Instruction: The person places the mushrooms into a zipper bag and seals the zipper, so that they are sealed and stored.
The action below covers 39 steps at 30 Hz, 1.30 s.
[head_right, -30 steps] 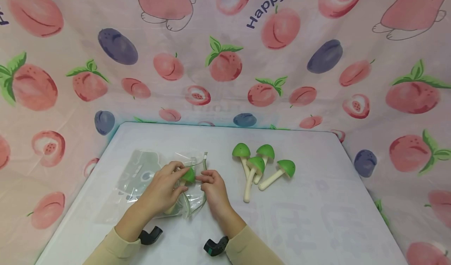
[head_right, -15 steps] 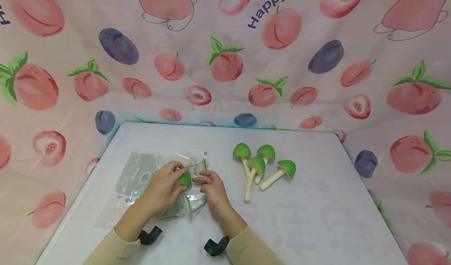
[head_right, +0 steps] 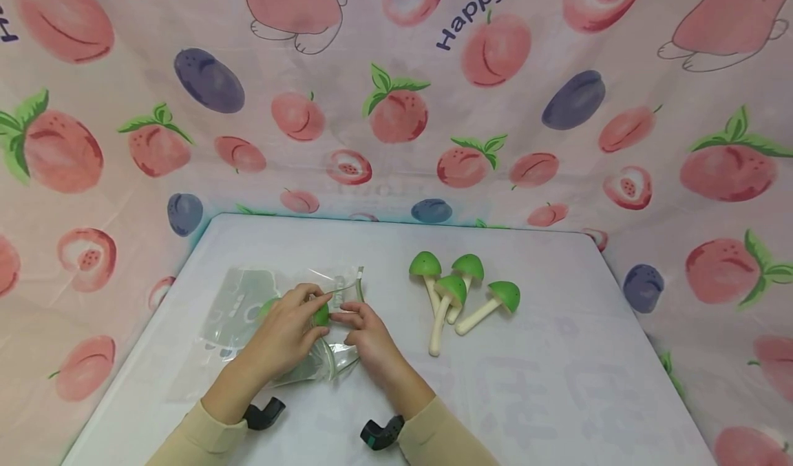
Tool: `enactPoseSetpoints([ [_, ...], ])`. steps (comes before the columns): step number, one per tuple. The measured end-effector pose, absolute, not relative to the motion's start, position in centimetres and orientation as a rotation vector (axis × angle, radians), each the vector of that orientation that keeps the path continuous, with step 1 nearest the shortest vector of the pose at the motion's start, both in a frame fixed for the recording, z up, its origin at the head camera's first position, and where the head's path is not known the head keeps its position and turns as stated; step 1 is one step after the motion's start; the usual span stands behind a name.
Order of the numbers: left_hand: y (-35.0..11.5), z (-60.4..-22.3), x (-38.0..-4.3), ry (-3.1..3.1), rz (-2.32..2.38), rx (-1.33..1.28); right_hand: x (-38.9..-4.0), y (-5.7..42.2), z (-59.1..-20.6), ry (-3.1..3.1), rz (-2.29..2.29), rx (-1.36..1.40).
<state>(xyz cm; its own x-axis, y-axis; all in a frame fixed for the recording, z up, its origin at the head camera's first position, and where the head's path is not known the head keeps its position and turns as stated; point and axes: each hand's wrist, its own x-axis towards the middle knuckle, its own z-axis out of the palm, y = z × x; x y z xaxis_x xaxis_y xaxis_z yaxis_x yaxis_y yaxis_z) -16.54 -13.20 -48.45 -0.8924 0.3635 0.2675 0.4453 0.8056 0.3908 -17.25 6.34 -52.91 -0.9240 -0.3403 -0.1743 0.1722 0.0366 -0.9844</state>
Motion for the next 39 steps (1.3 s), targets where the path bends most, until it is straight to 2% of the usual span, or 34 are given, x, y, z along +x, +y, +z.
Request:
enactPoseSetpoints([
  [29, -13.3, -48.9, -17.1, -2.792, -0.696, -0.647, -17.0, 9.7, -53.4, 2.210, -1.980, -0.094],
  [39, -13.3, -49.1, -17.1, -2.810, -0.688, -0.632, -16.9, 11.0, -53.0, 2.119, -2.050, -0.055],
])
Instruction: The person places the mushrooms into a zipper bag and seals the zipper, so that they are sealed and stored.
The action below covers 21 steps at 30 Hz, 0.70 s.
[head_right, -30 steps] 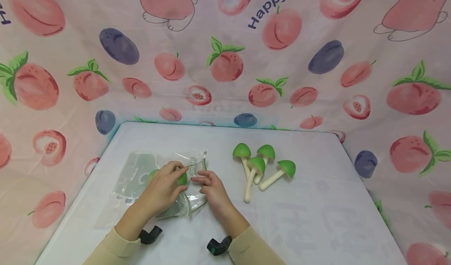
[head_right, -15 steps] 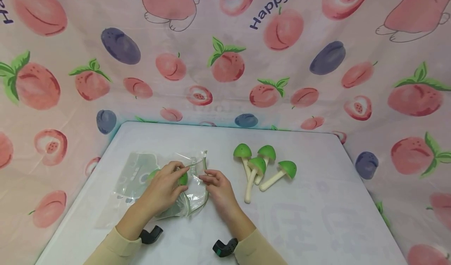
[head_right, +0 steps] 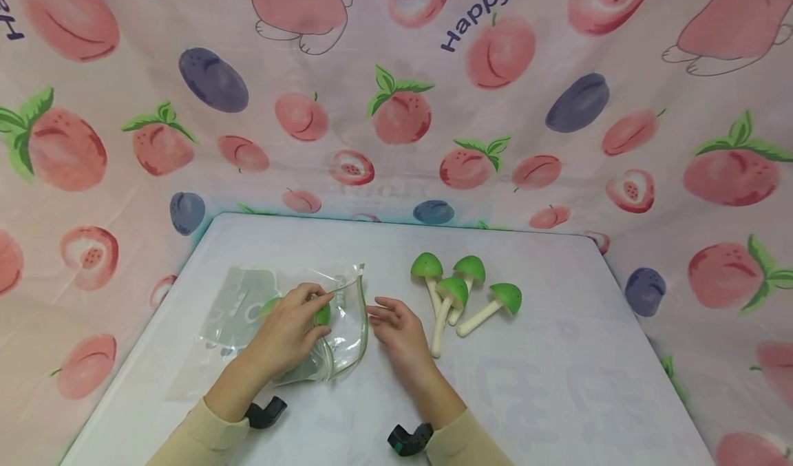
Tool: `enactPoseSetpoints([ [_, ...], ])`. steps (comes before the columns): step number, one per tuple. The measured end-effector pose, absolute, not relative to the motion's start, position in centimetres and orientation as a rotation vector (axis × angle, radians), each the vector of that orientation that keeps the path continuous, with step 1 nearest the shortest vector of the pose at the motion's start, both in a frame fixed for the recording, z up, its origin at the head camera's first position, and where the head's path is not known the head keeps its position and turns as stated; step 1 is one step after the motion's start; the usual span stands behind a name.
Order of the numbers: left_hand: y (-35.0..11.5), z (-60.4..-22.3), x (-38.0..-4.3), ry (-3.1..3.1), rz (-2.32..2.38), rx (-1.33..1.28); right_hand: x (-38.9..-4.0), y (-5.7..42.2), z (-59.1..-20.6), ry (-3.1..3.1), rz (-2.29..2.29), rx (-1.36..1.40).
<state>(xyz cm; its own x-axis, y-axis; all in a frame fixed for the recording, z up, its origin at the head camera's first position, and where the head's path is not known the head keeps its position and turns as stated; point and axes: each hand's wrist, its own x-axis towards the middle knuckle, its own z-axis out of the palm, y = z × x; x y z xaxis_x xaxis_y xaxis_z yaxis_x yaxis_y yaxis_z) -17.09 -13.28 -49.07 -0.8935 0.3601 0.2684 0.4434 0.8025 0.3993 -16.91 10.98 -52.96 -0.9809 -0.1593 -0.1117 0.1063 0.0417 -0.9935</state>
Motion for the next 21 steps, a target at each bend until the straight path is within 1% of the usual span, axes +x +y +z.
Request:
enactPoseSetpoints([
  [21, -13.1, -49.3, -16.9, -2.802, -0.717, -0.629, -16.5, 15.2, -51.1, 2.265, -2.045, 0.011],
])
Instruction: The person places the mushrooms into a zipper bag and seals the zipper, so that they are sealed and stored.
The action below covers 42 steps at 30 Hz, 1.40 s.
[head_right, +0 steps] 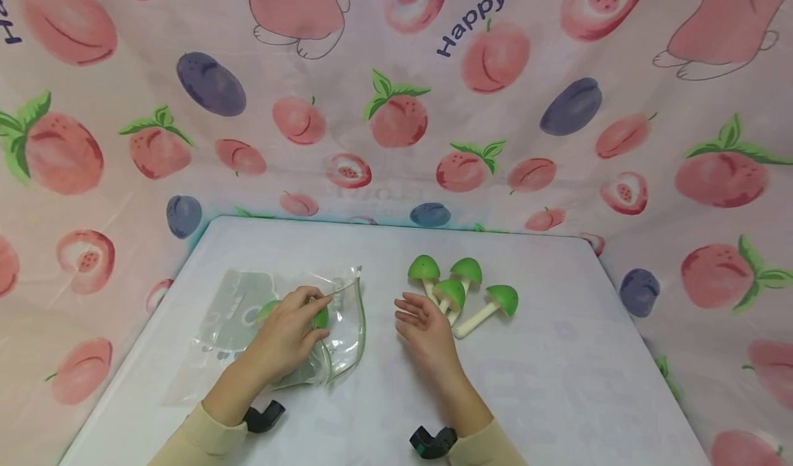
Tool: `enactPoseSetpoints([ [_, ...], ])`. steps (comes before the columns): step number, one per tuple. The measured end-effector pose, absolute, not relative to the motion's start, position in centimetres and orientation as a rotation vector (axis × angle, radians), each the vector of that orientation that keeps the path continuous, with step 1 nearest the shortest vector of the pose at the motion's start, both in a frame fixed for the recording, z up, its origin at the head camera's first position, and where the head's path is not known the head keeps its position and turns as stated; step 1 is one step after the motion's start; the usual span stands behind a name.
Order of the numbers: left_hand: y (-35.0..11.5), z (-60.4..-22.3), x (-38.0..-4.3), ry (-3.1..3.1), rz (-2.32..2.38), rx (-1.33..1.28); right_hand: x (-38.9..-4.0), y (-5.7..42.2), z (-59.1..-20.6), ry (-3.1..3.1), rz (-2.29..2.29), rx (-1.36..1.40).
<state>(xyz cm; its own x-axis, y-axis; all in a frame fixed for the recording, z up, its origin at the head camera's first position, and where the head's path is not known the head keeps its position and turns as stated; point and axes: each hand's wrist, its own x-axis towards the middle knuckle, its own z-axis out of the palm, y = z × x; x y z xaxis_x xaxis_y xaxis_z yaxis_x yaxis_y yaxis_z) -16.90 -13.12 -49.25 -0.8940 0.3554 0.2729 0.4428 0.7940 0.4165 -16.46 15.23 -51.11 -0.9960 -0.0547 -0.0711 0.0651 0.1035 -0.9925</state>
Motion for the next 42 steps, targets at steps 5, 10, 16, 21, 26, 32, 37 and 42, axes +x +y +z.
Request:
enactPoseSetpoints([
  [5, -13.2, -49.2, -16.9, -2.809, -0.722, -0.625, -16.4, 16.3, -50.6, 2.295, -2.052, 0.016],
  [10, -13.2, -49.2, -16.9, -2.818, -0.726, -0.626, -16.4, 17.4, -50.3, 2.345, -2.061, 0.039],
  [16, -13.1, -49.1, -16.8, -2.846, -0.729, -0.605, -16.2, 18.4, -49.7, 2.365, -2.047, 0.114],
  [21, -13.1, -49.1, -16.7, -2.849, -0.734, -0.599, -16.0, 19.2, -49.1, 2.428, -2.008, 0.163],
  [26, -13.1, -49.1, -16.7, -2.828, -0.730, -0.615, -16.1, 20.0, -48.5, 2.454, -1.969, 0.239],
  [32, -13.2, -49.1, -16.8, -2.813, -0.726, -0.629, -16.4, 21.1, -48.1, 2.497, -1.894, 0.333],
  [37, -13.2, -49.1, -16.8, -2.808, -0.731, -0.632, -16.4, 21.7, -47.8, 2.533, -1.816, 0.397],
  [42, -13.2, -49.1, -16.8, -2.807, -0.726, -0.635, -16.6, 22.0, -47.5, 2.539, -1.814, 0.478],
])
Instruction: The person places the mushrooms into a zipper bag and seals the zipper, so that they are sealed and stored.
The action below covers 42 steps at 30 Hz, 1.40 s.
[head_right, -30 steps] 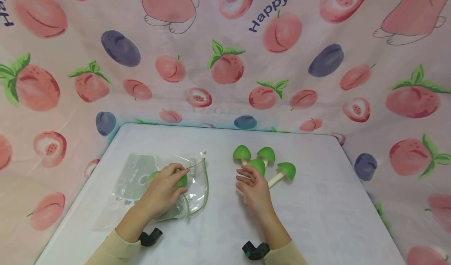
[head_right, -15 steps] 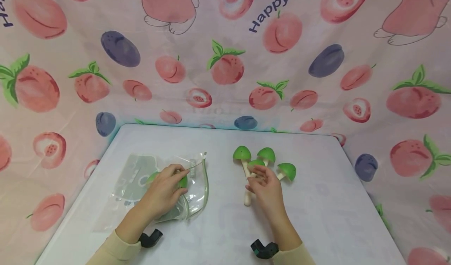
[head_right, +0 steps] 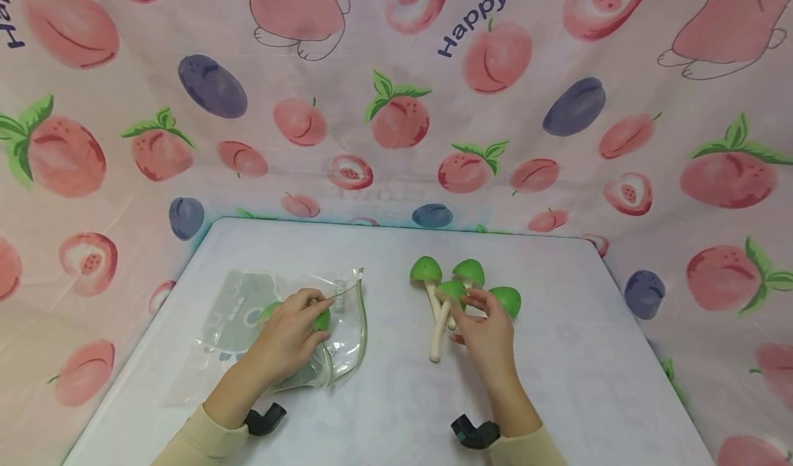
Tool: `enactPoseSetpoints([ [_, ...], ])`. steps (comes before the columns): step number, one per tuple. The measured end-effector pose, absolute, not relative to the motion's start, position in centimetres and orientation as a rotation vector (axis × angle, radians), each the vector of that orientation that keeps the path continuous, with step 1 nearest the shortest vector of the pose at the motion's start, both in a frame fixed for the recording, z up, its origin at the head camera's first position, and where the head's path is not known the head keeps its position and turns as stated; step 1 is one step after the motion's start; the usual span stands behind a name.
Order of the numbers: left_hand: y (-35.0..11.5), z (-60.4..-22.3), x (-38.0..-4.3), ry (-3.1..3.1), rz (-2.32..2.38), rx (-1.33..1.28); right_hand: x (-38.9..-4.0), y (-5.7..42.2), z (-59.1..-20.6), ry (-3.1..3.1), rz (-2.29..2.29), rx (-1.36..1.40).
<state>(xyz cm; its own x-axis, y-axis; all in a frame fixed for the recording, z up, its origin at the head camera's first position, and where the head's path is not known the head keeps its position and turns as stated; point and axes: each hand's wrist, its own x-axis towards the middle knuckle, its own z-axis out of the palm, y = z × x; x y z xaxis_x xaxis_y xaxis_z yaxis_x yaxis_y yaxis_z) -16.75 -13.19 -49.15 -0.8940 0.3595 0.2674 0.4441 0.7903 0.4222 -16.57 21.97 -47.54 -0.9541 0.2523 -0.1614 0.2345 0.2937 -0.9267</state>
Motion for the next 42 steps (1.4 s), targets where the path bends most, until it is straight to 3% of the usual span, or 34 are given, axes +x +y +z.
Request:
enactPoseSetpoints([
  [23, -13.1, -49.4, -17.0, -2.800, -0.734, -0.627, -18.8, 23.3, -48.5, -2.570, 1.750, -0.609],
  [42, -13.1, -49.4, -17.1, -2.803, -0.729, -0.630, -20.2, 23.7, -49.6, -2.669, 1.745, -0.558],
])
